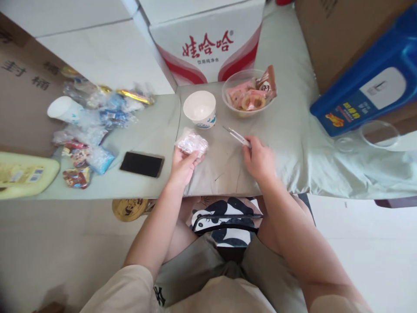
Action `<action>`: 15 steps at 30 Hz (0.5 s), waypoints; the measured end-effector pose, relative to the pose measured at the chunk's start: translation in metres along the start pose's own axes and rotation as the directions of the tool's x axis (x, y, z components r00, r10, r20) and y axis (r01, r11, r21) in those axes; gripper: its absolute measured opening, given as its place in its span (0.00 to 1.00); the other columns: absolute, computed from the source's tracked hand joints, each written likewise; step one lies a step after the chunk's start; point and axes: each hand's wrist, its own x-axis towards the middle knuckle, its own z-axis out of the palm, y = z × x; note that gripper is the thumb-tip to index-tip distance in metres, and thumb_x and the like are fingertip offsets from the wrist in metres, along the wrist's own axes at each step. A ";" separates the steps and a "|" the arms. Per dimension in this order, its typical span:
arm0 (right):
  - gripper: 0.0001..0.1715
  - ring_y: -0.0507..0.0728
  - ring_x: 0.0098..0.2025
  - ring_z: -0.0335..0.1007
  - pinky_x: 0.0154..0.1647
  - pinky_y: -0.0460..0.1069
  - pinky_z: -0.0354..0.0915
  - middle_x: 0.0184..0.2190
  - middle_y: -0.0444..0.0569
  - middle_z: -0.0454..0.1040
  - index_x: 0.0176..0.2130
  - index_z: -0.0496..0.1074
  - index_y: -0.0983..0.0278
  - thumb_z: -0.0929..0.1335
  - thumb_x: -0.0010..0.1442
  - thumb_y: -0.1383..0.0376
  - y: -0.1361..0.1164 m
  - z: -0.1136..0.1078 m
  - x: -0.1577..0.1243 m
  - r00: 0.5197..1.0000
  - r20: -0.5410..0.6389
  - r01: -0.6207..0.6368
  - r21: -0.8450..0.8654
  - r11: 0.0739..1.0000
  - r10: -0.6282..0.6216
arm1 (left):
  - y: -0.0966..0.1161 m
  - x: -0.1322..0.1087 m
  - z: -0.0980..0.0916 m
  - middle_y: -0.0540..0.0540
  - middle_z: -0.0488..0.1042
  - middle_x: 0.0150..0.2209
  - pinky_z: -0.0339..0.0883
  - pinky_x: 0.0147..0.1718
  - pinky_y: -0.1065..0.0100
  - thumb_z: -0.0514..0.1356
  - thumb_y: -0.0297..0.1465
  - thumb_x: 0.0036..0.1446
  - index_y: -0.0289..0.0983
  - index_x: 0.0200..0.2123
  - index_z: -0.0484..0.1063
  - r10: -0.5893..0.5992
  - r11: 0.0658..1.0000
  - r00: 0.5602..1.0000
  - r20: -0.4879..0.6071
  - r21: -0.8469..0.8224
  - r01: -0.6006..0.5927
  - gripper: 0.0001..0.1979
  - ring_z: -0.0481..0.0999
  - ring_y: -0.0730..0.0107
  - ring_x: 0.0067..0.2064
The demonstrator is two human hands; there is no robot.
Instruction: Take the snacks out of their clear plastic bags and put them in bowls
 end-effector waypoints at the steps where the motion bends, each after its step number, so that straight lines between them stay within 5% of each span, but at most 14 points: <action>1: 0.18 0.64 0.41 0.75 0.44 0.58 0.69 0.42 0.57 0.79 0.50 0.73 0.61 0.63 0.64 0.58 -0.008 0.002 -0.005 0.999 0.014 0.049 0.054 0.997 -0.050 | -0.001 -0.002 0.000 0.43 0.76 0.53 0.75 0.49 0.56 0.74 0.43 0.44 0.45 0.51 0.65 0.004 1.000 1.000 -0.016 0.004 -0.004 0.33 0.78 0.56 0.55; 8: 0.13 0.58 0.35 0.74 0.35 0.51 0.68 0.40 0.51 0.79 0.47 0.74 0.59 0.64 0.65 0.59 -0.048 0.034 -0.024 0.955 -0.020 0.296 0.123 0.947 -0.296 | 0.000 -0.007 0.002 0.44 0.78 0.49 0.74 0.49 0.60 0.76 0.42 0.42 0.43 0.48 0.67 0.066 0.995 0.997 -0.027 -0.071 -0.067 0.32 0.80 0.59 0.50; 12: 0.12 0.59 0.36 0.75 0.33 0.50 0.67 0.40 0.51 0.80 0.45 0.75 0.58 0.64 0.65 0.61 -0.045 0.033 -0.017 0.961 -0.018 0.276 0.029 0.961 -0.275 | 0.009 0.003 -0.016 0.47 0.76 0.50 0.73 0.51 0.59 0.74 0.43 0.45 0.49 0.52 0.64 0.112 0.976 0.983 -0.146 -0.168 -0.136 0.33 0.80 0.63 0.51; 15: 0.14 0.61 0.38 0.75 0.36 0.53 0.67 0.43 0.53 0.79 0.46 0.75 0.59 0.63 0.64 0.63 -0.033 0.023 -0.008 0.984 -0.053 0.167 -0.069 0.984 -0.171 | 0.010 0.004 -0.023 0.45 0.76 0.51 0.72 0.52 0.56 0.73 0.45 0.47 0.51 0.60 0.57 0.225 0.973 0.963 -0.149 -0.017 -0.230 0.40 0.79 0.60 0.51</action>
